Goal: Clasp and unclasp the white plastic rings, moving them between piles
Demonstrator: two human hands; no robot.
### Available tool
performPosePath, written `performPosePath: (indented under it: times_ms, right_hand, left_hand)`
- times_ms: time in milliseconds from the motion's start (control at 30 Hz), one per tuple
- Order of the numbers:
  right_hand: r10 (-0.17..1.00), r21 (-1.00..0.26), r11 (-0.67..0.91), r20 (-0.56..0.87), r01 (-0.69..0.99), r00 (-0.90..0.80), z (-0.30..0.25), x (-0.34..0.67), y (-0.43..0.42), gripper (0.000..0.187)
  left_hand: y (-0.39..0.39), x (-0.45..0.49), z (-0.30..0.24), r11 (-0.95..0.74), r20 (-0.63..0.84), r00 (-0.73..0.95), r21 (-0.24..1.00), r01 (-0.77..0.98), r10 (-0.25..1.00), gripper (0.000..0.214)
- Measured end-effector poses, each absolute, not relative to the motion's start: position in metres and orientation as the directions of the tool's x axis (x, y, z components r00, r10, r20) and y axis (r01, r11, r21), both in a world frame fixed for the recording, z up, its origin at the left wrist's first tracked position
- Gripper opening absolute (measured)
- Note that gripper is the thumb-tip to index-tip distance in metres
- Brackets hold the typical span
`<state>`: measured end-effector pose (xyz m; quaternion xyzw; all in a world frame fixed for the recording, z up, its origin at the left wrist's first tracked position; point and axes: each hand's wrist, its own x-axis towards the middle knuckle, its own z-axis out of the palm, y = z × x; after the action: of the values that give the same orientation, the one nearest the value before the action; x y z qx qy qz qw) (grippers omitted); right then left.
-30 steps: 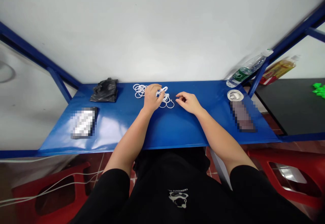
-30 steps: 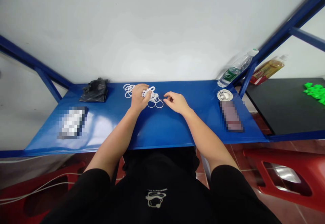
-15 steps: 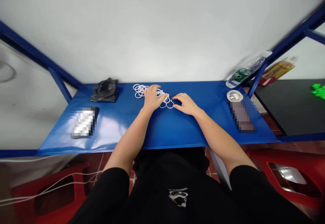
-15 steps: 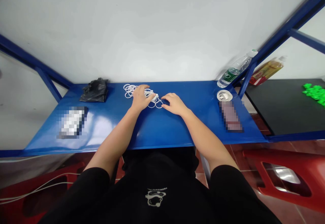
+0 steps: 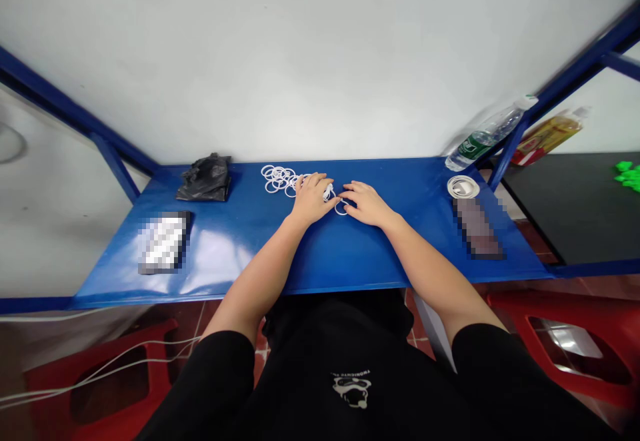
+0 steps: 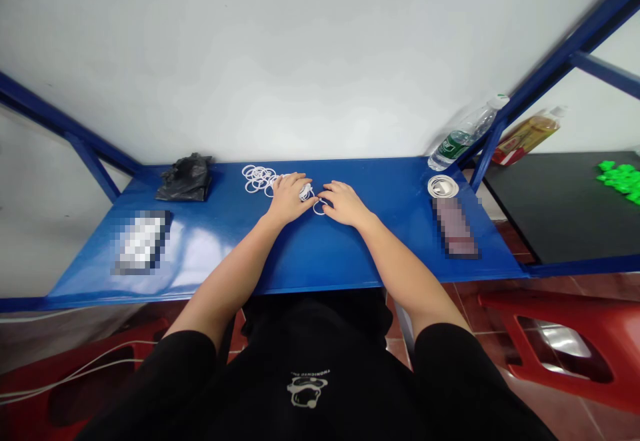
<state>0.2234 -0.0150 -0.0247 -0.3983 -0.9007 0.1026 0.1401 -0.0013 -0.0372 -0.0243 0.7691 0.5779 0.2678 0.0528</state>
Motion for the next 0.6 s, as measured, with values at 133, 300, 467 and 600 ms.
performPosePath:
  times_ms: [133,300,467,600]
  right_hand:
    - [0.742,-0.292,0.67,0.218,0.683,-0.635,-0.02,0.23,-0.011,0.024]
    - [0.779,-0.352,0.626,0.246,0.696,-0.576,-0.011,0.234,-0.011,0.016]
    - [0.77,-0.533,0.638,0.445,0.556,-0.457,-0.002,0.231,-0.017,0.017]
    - [0.746,-0.636,0.664,0.522,0.394,-0.414,0.002,0.226,-0.025,0.018]
  left_hand:
    - [-0.038,-0.001,-0.024,-0.316,0.379,0.161,0.395,0.862,0.911,0.048]
    - [-0.037,-0.001,-0.024,-0.318,0.45,0.104,0.432,0.844,0.887,0.053]
    - [-0.041,0.003,-0.018,-0.449,0.602,0.135,0.409,0.794,0.787,0.035]
    - [-0.045,0.008,-0.012,-0.566,0.633,0.239,0.382,0.731,0.736,0.032]
